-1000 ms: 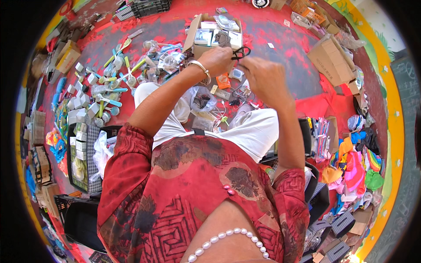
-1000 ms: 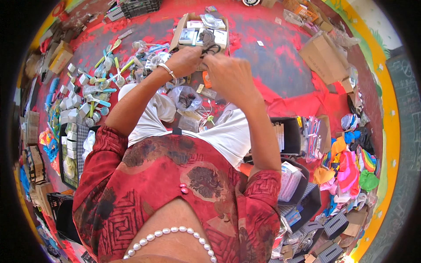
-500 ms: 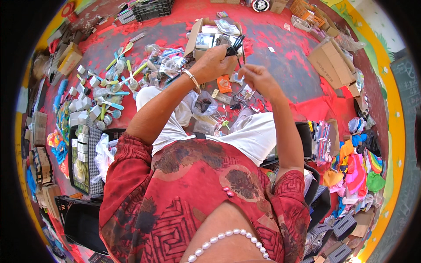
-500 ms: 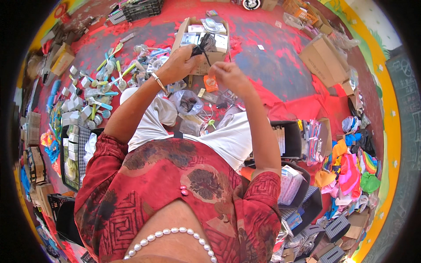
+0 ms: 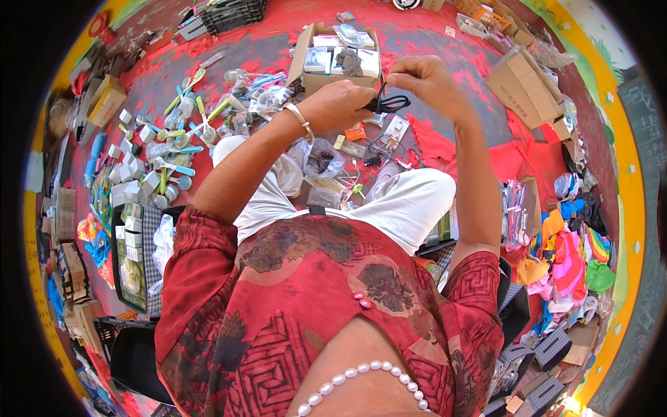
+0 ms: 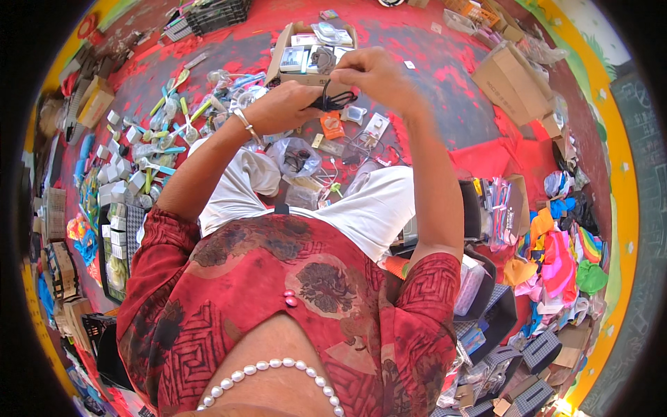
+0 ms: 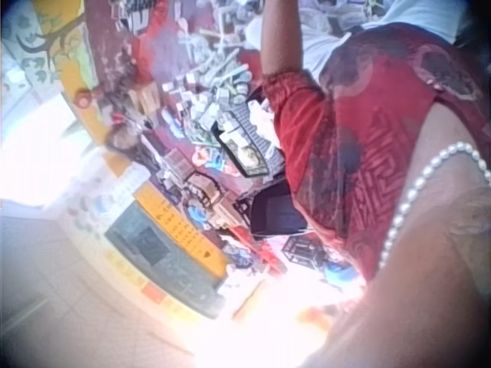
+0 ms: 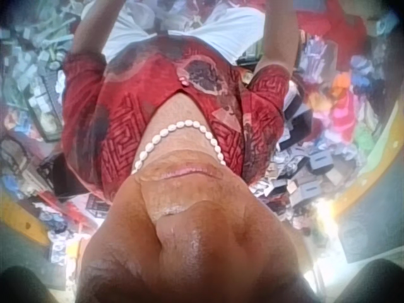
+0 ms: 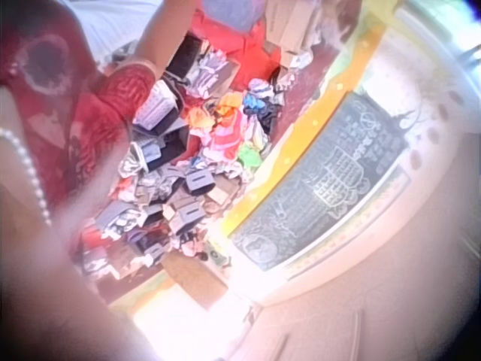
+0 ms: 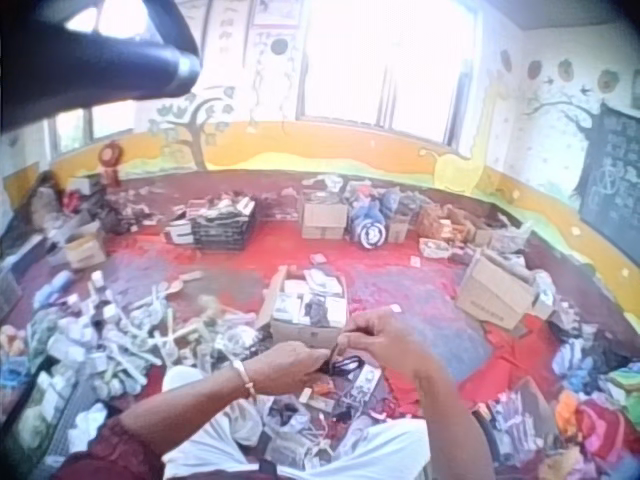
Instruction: The person sits on the floor and repeatedly picks up black and white cables, coils them, and places them into small plastic bags. The person handles the cables one at a time, organizing them into a pile of packaged items.
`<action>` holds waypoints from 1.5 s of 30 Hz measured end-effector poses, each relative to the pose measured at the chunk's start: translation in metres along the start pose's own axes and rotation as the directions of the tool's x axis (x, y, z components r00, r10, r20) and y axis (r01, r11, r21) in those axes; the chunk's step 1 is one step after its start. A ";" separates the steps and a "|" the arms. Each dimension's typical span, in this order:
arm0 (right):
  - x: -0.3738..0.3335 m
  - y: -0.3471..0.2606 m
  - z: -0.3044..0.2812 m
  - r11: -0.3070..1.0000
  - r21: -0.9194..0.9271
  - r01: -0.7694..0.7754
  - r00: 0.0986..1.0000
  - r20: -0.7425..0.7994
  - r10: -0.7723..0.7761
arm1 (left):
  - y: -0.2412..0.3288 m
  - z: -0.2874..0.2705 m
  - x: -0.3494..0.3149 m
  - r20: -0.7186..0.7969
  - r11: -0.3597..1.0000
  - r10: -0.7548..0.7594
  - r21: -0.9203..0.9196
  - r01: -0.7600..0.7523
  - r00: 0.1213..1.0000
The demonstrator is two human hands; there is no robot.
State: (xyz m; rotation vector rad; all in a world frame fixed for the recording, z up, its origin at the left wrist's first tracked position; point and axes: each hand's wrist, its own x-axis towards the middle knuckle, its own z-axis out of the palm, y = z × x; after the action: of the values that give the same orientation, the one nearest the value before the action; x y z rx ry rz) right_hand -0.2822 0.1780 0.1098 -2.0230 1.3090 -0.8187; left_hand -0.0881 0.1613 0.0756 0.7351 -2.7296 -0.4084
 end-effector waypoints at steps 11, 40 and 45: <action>-0.021 0.019 0.031 0.992 0.116 -0.044 0.998 0.054 0.038 | -0.003 0.005 -0.005 -0.077 0.465 -0.316 -0.881 0.084 0.946; -0.036 -0.016 0.048 0.840 0.542 -0.002 0.873 -0.409 0.266 | 0.006 0.021 0.009 0.138 0.089 -0.423 -0.977 0.193 0.895; -0.038 -0.017 0.053 0.994 -0.047 -0.096 0.793 -0.607 0.048 | 0.004 0.028 0.015 0.042 0.060 -0.440 -0.995 0.076 0.897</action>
State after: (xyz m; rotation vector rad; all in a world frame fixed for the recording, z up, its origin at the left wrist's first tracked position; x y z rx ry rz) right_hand -0.2449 0.2270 0.0816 -1.8075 1.7680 -1.4852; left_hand -0.1122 0.1621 0.0544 0.7126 -1.3242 -1.8364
